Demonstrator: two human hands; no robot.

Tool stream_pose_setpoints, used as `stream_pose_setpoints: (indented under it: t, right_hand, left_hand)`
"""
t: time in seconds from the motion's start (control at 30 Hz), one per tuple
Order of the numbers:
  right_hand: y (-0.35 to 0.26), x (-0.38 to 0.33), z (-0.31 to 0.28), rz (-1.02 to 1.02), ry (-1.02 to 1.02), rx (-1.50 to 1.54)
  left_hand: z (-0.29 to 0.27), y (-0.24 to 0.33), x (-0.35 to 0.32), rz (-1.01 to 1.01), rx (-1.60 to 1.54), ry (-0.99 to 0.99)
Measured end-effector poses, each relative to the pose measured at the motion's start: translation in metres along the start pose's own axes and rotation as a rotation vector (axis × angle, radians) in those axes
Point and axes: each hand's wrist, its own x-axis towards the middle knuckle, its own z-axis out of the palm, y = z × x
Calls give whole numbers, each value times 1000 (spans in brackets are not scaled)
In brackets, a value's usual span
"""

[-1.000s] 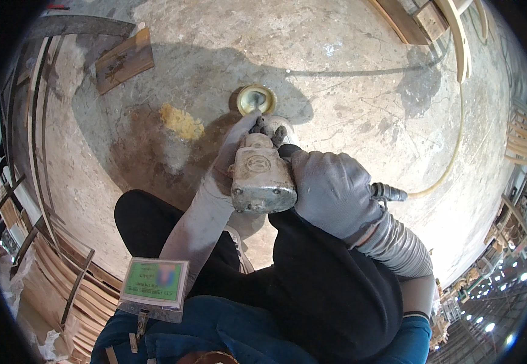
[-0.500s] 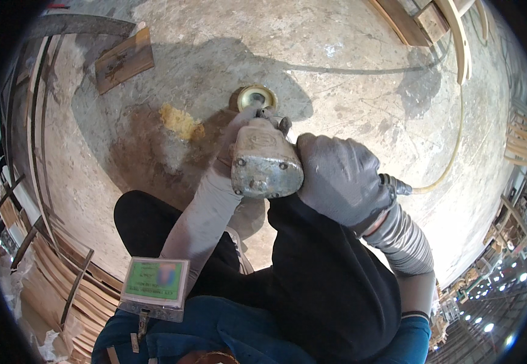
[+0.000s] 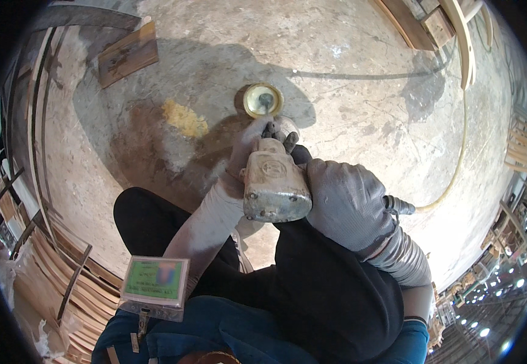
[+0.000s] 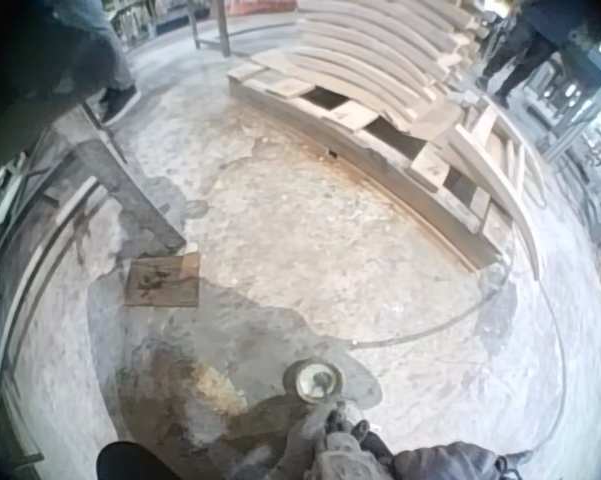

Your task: The person applies a yellowish finish to wooden chair frames using a brush. They dip the brush into a container, apply the finish to the chair slats and legs, then return to a workbench to mix more finish by pouring liquids and using a handheld mixer.

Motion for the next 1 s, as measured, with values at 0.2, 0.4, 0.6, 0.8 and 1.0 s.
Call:
stream_pose_setpoints:
  t: [0.2, 0.4, 0.6, 0.8, 1.0]
  right_hand:
    - [4, -2, 16, -194, 196, -70]
    - [2, -1, 21, -246, 164, -117]
    - [0, 9, 17, -206, 124, -86]
    - [-4, 12, 3, -99, 77, 26]
    - [3, 5, 7, -66, 51, 21]
  left_hand:
    - [-2, -2, -17, 55, -8, -59]
    - [-16, 2, -20, 24, -2, -25]
    - [-10, 13, -20, -12, 24, -172]
    - [-9, 16, -2, -93, -39, -39]
    - [-17, 1, 10, 2, -42, -35]
